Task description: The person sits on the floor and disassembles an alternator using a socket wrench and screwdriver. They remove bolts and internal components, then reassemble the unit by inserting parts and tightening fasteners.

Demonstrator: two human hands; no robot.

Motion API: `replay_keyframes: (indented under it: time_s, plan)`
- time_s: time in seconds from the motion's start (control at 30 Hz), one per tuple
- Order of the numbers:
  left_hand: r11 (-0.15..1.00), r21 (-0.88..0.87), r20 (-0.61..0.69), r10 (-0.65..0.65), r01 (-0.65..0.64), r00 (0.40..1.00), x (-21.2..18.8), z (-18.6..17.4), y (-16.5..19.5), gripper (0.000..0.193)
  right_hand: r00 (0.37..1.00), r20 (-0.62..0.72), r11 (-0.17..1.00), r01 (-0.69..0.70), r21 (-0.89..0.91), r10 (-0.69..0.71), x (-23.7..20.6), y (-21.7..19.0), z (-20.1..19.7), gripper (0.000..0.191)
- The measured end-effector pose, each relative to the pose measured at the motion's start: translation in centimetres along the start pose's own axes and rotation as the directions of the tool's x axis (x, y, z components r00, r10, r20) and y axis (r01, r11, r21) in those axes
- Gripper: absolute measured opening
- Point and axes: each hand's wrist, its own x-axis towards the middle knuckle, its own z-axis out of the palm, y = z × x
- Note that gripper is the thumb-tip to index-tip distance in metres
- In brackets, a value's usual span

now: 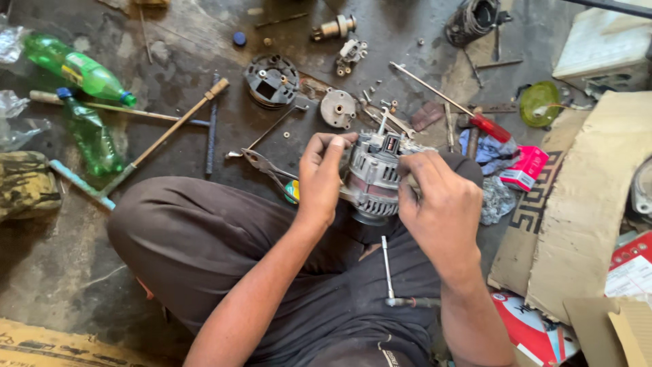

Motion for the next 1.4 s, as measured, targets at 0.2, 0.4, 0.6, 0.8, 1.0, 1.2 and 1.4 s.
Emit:
replay_keyframes:
  time_s: [0.2, 0.4, 0.6, 0.8, 1.0, 1.2, 1.4]
  plan:
    - [0.994, 0.0, -0.111, -0.107, 0.108, 0.988, 2.3, -2.2, -1.6, 0.014, 0.936, -0.263, 0.957, -0.177, 0.229, 0.236, -3.2, 4.9, -2.1, 0.017]
    - [0.814, 0.552, 0.261, 0.038, -0.182, 0.964, 3.5, -1.8, 0.0, 0.064, 0.909, -0.155, 0.865, -0.416, -0.281, 0.387, -8.3, 13.7, -4.3, 0.031]
    - [0.727, 0.666, 0.471, -0.237, -0.167, 0.849, 1.8, 0.4, 3.1, 0.11, 0.964, -0.175, 0.846, -0.261, -0.465, 0.201, -11.9, 14.4, -2.5, 0.077]
    - [0.783, 0.59, 0.383, -0.06, -0.195, 0.922, -0.6, 0.7, 3.1, 0.099, 0.864, 0.034, 0.796, -0.478, 0.371, 0.503, -14.4, 6.0, 4.6, 0.083]
    - [0.823, 0.446, 0.371, 0.186, -0.351, 0.91, -2.8, 0.1, 3.6, 0.099, 0.947, -0.171, 0.872, -0.169, 0.46, 0.273, -13.9, 2.5, 10.4, 0.101]
    - [0.977, 0.063, 0.415, 0.16, -0.203, 0.896, -5.4, 0.7, 5.0, 0.092, 0.882, -0.449, 0.945, 0.01, 0.326, 0.145, -14.0, 3.9, 10.7, 0.095]
    - [0.966, 0.039, 0.435, 0.213, -0.254, 0.875, -5.5, -0.3, 6.7, 0.092, 0.961, -0.168, 0.711, -0.039, 0.702, 0.219, -14.8, 4.1, 11.0, 0.048]
